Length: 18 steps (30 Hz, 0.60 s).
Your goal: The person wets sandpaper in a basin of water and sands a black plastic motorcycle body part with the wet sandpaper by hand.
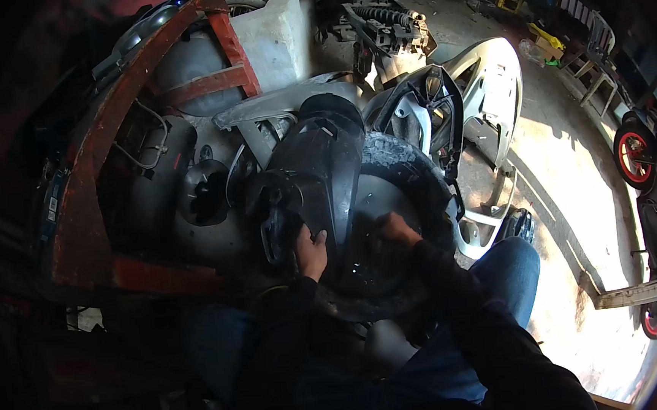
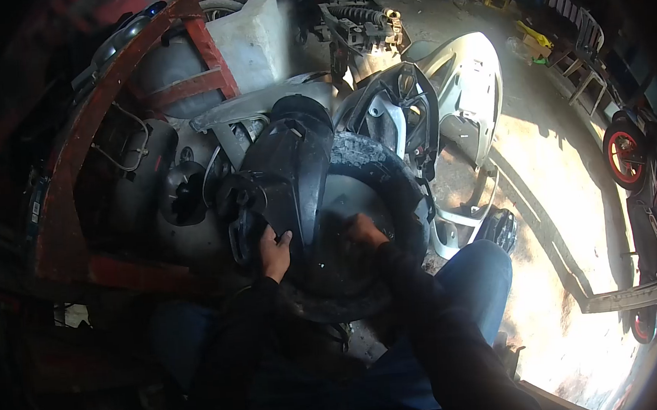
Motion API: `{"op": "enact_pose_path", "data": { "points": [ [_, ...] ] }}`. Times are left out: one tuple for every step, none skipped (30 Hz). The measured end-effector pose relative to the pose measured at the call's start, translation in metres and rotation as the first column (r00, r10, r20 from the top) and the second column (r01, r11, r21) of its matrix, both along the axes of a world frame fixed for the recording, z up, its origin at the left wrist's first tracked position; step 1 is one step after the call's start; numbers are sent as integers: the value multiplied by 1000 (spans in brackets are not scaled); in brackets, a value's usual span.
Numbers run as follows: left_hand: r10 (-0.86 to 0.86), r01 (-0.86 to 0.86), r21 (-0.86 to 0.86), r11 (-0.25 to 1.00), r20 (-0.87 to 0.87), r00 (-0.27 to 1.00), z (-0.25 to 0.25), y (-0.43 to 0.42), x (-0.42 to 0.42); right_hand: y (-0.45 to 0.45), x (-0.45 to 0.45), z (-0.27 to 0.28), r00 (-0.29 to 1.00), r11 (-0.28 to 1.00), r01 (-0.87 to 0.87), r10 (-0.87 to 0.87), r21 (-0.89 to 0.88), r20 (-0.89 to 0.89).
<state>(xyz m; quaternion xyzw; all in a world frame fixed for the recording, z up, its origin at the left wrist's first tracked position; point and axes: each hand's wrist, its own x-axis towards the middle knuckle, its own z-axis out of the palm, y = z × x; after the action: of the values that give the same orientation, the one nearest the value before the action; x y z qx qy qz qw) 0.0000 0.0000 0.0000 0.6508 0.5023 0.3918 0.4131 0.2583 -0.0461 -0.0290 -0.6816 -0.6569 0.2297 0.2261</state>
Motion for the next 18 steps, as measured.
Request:
{"op": "enact_pose_path", "data": {
  "points": [
    [-13,15,-36,999,33,999,7,-2,2,3,4,27,916,979,24,-103,-203,-387],
    [-25,30,-71,997,67,997,15,-4,5,5,6,51,683,920,-33,-264,-391,-681],
    [-28,30,-29,999,75,997,34,6,0,14,-3,83,689,936,-29,-236,-352,-685],
    [-53,59,-45,997,130,990,45,-1,4,9,-3,105,543,945,-23,-262,-326,-798],
    [-75,86,-56,995,182,980,56,-6,6,6,-4,122,376,955,-13,-270,-296,-887],
    [-71,83,-56,995,192,979,68,-12,9,3,-3,131,385,955,-14,-269,-297,-883],
    [-90,105,-62,992,210,974,80,-15,13,2,-1,141,350,970,-35,-215,-242,-912],
    [-112,129,-65,989,223,968,93,-16,14,2,-1,150,309,982,-55,-157,-182,-938],
    [-113,129,-59,990,226,968,101,-17,13,-3,-2,165,313,983,-55,-151,-177,-938],
    [-125,137,-53,989,190,974,108,-17,13,-10,-2,184,356,983,-54,-144,-174,-923],
    [-137,145,-45,988,155,978,114,-17,12,-13,-1,197,398,984,-53,-136,-170,-907],
    [-138,146,-42,988,158,978,120,-18,11,-16,3,202,404,980,-61,-150,-190,-903],
    [-132,149,-83,985,182,974,125,-19,8,-19,4,205,406,980,-60,-149,-189,-902],
    [-127,153,-118,981,205,971,131,-18,7,-20,6,209,347,980,-63,-156,-188,-925],
    [-128,154,-115,981,205,970,145,-21,5,-22,6,213,287,979,-65,-165,-191,-944],
    [-109,157,-197,968,235,966,163,-28,3,-25,5,216,237,980,-56,-171,-189,-956],
    [-88,162,-278,947,259,962,173,-31,0,-28,3,219,234,981,-56,-170,-188,-957],
    [-88,161,-280,947,255,963,173,-34,-2,-30,2,219,154,983,-60,-164,-175,-974]
  ]
}}
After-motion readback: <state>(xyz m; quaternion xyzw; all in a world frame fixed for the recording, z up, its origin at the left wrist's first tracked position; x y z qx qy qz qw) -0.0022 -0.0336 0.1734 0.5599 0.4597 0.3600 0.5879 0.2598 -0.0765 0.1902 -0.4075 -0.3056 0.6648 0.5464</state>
